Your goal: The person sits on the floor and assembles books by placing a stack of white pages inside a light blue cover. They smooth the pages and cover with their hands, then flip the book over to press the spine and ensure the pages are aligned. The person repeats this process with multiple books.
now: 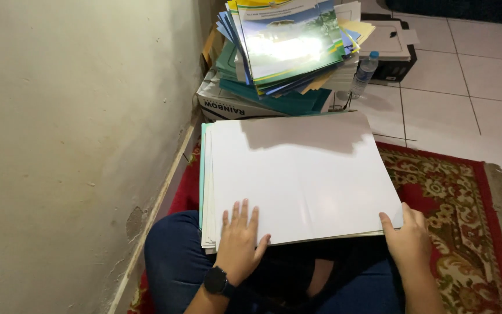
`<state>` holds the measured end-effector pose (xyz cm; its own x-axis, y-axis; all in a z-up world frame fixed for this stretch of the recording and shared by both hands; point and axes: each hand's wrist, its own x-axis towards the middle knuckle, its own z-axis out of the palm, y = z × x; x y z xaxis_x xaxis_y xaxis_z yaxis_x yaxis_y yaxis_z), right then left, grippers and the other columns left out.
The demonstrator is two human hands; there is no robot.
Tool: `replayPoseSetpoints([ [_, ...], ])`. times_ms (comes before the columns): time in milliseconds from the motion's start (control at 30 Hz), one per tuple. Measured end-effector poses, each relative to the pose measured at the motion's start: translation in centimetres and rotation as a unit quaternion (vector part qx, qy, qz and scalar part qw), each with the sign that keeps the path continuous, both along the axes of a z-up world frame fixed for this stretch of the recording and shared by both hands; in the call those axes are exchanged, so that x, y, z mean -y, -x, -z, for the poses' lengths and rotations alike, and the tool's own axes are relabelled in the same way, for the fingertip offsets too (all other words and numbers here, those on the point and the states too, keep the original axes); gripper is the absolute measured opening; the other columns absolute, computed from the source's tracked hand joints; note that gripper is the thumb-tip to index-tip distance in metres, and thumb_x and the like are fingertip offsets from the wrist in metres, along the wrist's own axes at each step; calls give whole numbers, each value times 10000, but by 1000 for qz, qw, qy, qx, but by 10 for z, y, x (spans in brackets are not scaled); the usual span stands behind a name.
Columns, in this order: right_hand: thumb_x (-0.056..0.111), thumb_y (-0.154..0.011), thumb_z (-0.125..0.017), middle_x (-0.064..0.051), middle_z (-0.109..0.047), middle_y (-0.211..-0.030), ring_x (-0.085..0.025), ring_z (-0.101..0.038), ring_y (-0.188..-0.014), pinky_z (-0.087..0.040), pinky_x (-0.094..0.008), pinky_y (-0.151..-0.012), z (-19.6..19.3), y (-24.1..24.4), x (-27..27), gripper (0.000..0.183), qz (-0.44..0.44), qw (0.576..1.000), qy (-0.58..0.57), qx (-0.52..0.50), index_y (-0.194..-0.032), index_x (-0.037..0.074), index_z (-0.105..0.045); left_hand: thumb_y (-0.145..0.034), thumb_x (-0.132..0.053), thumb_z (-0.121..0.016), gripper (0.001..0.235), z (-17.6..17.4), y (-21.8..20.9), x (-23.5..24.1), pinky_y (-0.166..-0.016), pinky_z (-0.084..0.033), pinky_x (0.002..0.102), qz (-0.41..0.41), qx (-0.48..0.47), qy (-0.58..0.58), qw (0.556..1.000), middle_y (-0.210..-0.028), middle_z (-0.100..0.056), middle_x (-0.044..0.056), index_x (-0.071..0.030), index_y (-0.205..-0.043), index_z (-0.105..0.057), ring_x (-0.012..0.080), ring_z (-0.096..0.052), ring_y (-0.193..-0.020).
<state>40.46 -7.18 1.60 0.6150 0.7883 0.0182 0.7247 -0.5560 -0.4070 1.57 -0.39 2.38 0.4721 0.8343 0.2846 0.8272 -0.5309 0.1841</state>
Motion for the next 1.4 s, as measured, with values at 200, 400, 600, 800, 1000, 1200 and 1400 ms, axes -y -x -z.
replayPoseSetpoints([
  [200,402,-936,-651,-225,-528,-1346,-431,-533,-1201,-483,-544,-960,26,-10,1,696,-8,996,-62,68,-1482,-16,-543,-903,-373,-682,667,-33,-38,-13,-1157,-257,620,190,119,33,974,-1539,-434,299,1,-1432,-520,483,-389,-1432],
  [400,117,-993,-643,-232,-597,-1300,-391,-558,-1209,-452,-502,-1038,-30,11,3,401,-64,965,-255,10,-1354,-59,-646,-982,-387,-642,587,-8,-51,-12,-1161,-266,632,237,90,18,967,-1565,-407,270,-79,-1465,-513,471,-370,-1445],
  [600,58,-1091,-538,-182,-707,-1240,-287,-673,-1019,-534,-370,-811,-120,87,13,292,-20,939,-334,-84,-1338,-27,-667,-1053,-439,-472,570,-14,-49,-14,-1194,-183,628,239,132,98,957,-1589,-374,270,-53,-1469,-522,450,-300,-1490],
  [800,144,-679,-908,-104,-748,-1229,-266,-726,-1133,-562,-371,-1021,-95,148,12,576,-452,821,-323,-130,-1216,93,-707,-1098,-408,-248,549,5,-31,-30,-1197,-354,403,185,448,289,826,-1457,-597,160,-88,-1428,-549,293,-541,-1385],
  [1000,435,-1045,-410,-182,-471,-1546,-331,-403,-1487,-304,-485,-1213,-98,163,-1,598,-471,831,-223,-193,-1474,30,-500,-998,-596,-252,764,-14,24,-28,-1099,-433,427,75,702,362,609,-1384,-627,200,-45,-1459,-514,321,-588,-1296],
  [1200,537,-1032,-293,-143,-293,-1656,-290,-228,-1543,-100,-483,-1246,-33,150,-31,695,-361,927,-25,-96,-1569,98,-344,-914,-164,-688,322,-15,54,6,-504,-519,338,-203,609,421,641,-927,-723,205,25,-1161,-608,261,-689,-631],
  [1400,430,-1030,-450,-153,-307,-1654,-270,-224,-1552,-107,-519,-1231,-5,145,-59,657,-390,920,-9,-17,-1577,85,-330,-973,-355,-543,525,-44,55,34,-651,-493,306,-94,300,509,801,-572,-682,36,-80,-532,-621,140,-638,-557],
])
